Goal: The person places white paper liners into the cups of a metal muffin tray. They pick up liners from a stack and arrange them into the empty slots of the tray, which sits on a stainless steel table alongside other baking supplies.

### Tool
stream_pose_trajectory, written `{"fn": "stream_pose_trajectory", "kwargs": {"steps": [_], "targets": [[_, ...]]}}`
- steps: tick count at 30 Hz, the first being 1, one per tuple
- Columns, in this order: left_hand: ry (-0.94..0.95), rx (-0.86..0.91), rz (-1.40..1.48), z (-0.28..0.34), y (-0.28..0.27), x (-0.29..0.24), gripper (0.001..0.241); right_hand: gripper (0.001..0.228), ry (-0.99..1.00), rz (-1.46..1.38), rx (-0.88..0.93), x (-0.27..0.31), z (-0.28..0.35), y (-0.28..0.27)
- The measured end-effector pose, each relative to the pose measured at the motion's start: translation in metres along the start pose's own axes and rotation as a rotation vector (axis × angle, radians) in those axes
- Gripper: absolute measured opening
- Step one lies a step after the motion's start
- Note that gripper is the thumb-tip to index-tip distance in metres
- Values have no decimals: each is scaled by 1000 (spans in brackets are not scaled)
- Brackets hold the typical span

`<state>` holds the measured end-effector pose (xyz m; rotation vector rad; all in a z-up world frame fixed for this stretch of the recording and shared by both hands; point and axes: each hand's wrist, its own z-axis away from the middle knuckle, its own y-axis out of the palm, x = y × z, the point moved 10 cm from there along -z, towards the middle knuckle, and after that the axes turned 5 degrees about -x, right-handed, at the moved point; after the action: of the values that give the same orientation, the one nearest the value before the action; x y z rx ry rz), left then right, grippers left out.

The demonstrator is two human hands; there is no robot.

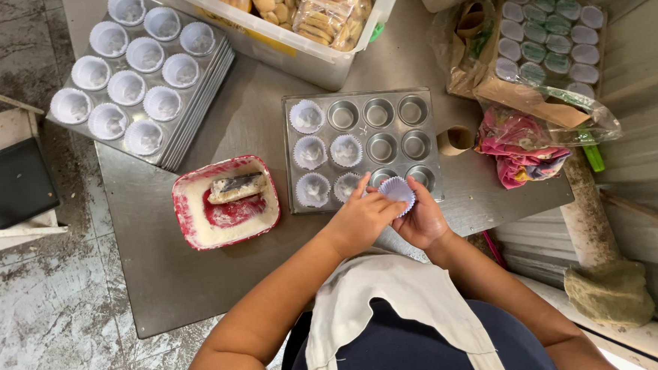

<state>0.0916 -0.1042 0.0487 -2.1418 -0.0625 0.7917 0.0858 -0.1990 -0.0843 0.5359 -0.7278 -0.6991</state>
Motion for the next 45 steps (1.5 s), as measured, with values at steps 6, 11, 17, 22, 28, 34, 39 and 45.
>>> {"fn": "stream_pose_trajectory", "kwargs": {"steps": [6,11,17,22,28,34,39,45], "targets": [[-105,-131,56,15,-13,14,24,48,32,65,-3,-15,-2,5],[-213,-180,193,22,-24,18,16,49,33,55,92,-23,-7,10],[-270,-229,234,31,-33,20,20,47,24,132,-25,-24,-1,18],[-305,-237,252,36,-45,21,22,47,13,118,30,-28,-8,18],[-364,-230,335,48,-68,39,28,50,30,119,65,-35,-11,18],[-672,-228,297,133,-113,151,20,54,59,155,-73,-35,-5,15],[-982,26,-184,219,-102,232,20,51,66,161,-62,-41,-7,12],[-1039,220,-267,252,-44,259,22,52,74,161,-87,-45,-7,9]]}}
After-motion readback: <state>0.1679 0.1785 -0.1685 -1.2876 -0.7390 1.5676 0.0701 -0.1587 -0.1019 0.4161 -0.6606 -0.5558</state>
